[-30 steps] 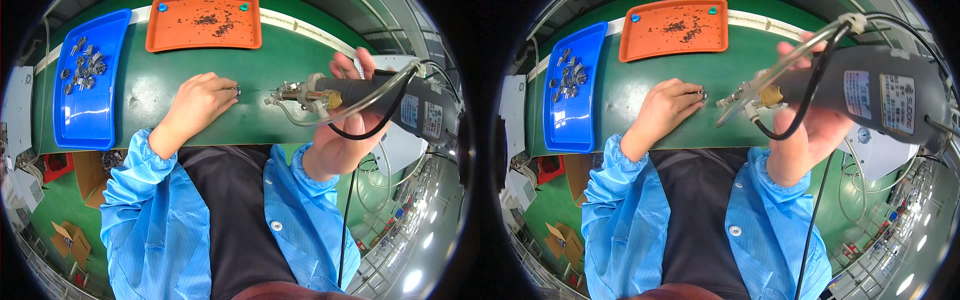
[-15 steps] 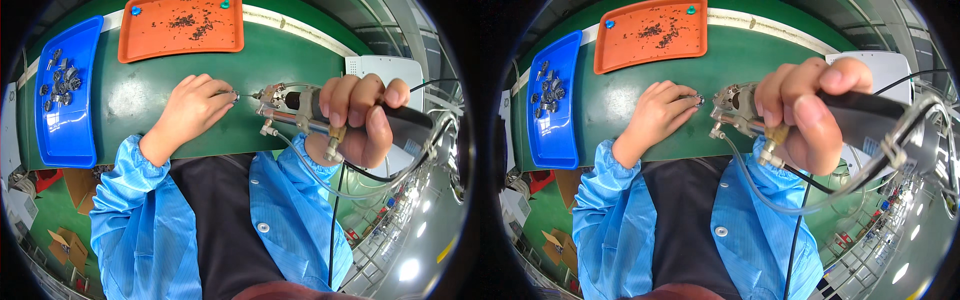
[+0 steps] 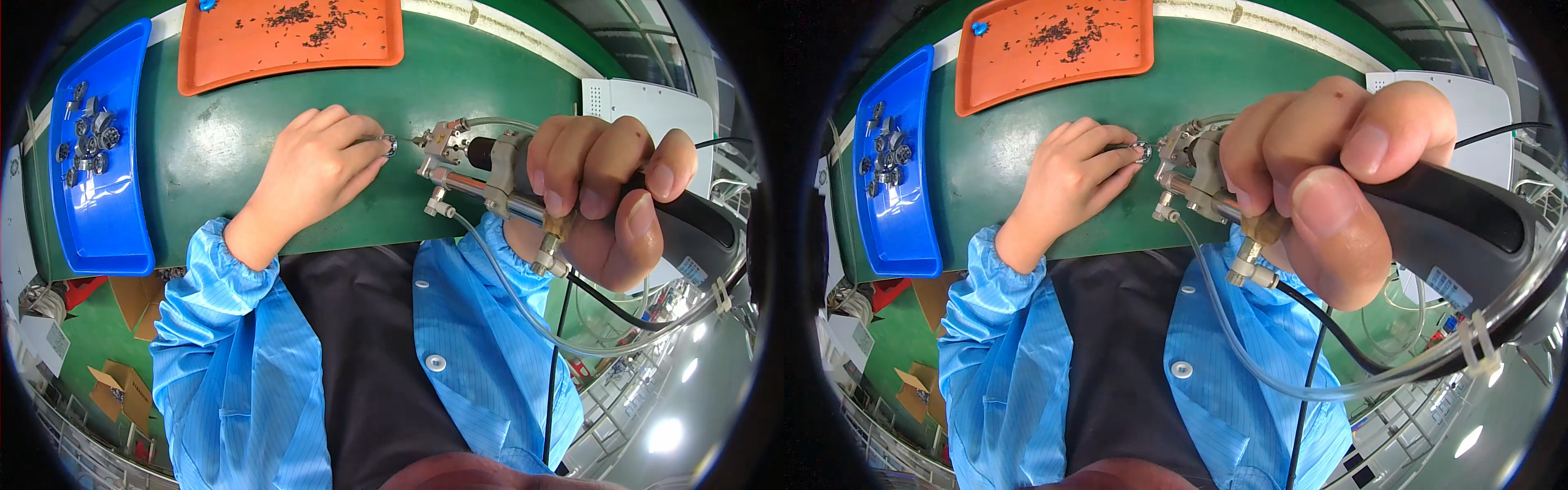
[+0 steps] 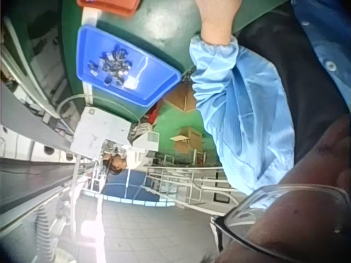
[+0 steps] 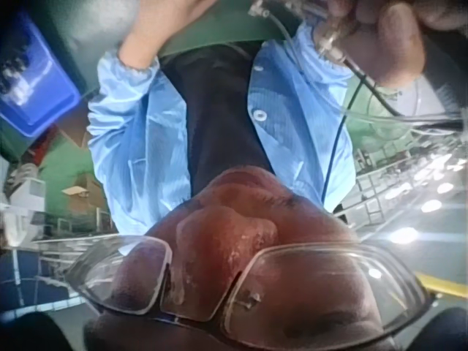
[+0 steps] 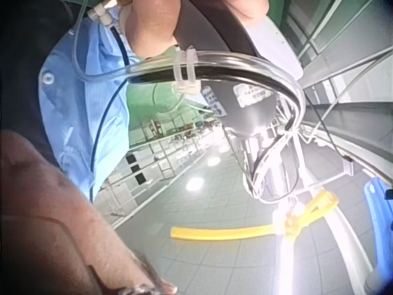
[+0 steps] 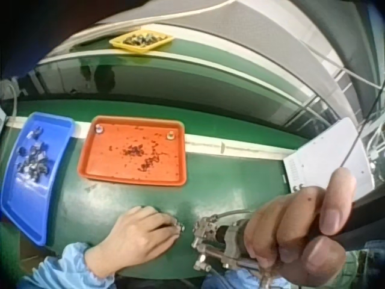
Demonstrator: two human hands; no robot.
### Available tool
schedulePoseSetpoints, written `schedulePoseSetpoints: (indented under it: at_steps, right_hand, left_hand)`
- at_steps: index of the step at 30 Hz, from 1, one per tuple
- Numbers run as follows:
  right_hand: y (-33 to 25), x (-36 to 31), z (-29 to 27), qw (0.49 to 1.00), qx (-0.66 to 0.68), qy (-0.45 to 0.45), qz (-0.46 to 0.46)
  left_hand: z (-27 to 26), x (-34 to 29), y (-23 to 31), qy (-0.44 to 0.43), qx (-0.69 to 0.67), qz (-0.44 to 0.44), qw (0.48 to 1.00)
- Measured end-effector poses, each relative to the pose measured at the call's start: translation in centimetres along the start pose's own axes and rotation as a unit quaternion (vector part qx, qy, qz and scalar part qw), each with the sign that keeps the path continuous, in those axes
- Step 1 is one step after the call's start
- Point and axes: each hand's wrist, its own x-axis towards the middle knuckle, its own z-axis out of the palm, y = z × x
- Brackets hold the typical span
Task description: The person picks up metal components from a tray and secures screws into each piece using a power screwdriver.
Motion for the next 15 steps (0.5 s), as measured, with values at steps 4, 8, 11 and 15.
schedulePoseSetpoints:
  at_steps: [4,8,11,15]
  right_hand:
    - [0.31,0.03,0.21,1.0,0.0,-0.002,-0.007]
    - [0.53,0.03,0.15,1.0,-0.002,-0.021,0.0]
    - [0.16,0.05,0.0,0.999,-0.017,-0.036,0.005]
    - [0.39,0.13,0.17,0.999,-0.011,-0.041,0.009]
  left_hand:
    - [0.11,0.08,0.07,0.0,-0.007,-0.002,1.0]
    - [0.05,-0.07,0.02,-0.002,-0.005,-0.007,1.0]
    - [0.08,-0.05,0.04,-0.004,-0.007,-0.005,1.0]
    - [0.05,-0.32,-0.07,-0.002,-0.004,-0.01,1.0]
